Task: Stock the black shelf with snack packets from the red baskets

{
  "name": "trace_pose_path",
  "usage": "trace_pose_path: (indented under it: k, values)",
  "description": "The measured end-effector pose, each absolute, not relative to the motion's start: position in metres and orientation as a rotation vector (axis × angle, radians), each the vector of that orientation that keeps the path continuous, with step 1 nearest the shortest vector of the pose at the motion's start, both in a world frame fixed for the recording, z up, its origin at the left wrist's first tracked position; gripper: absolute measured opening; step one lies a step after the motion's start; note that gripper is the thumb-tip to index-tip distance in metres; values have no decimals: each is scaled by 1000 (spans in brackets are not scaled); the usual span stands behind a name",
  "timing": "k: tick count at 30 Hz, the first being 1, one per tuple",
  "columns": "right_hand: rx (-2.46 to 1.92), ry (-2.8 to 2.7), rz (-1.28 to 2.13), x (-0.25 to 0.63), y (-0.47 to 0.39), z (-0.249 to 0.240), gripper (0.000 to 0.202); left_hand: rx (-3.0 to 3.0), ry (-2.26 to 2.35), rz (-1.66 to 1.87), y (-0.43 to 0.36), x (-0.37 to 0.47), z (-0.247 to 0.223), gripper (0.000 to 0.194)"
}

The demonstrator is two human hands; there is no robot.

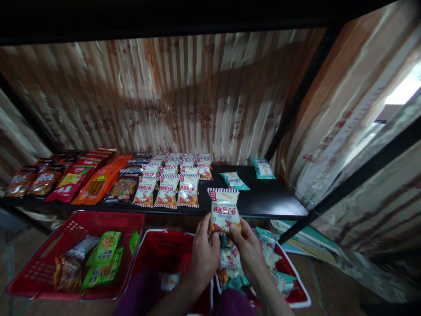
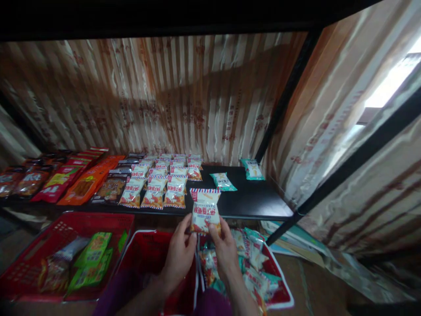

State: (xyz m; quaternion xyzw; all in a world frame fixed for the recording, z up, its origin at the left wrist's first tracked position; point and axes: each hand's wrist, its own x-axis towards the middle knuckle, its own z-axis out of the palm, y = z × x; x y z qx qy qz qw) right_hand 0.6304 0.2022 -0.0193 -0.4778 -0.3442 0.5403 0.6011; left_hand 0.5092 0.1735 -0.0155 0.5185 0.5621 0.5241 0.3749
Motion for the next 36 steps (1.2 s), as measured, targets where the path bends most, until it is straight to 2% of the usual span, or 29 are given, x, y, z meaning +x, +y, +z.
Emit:
trace_pose_path:
  k: [6,16,25,33,36]
  values:
    - [-1131,-779,1105,629,298,-23,57,1522,1530,1328,248,521,-17,60]
    - [-1281,-1023,875,611,391,-57,53,1618,1672,1129,324,524,-36,54]
    - [-1335,-1147,849,600,420,-63,47,1557,1688,1165,335,525,-49,54]
    - [-1394,-1318,754,606,421,-69,34,1567,1720,1181,337,524,-51,53]
    - [-1411,-1352,725,611,426,-72,36,1586,1710,1184,336,525,-50,54]
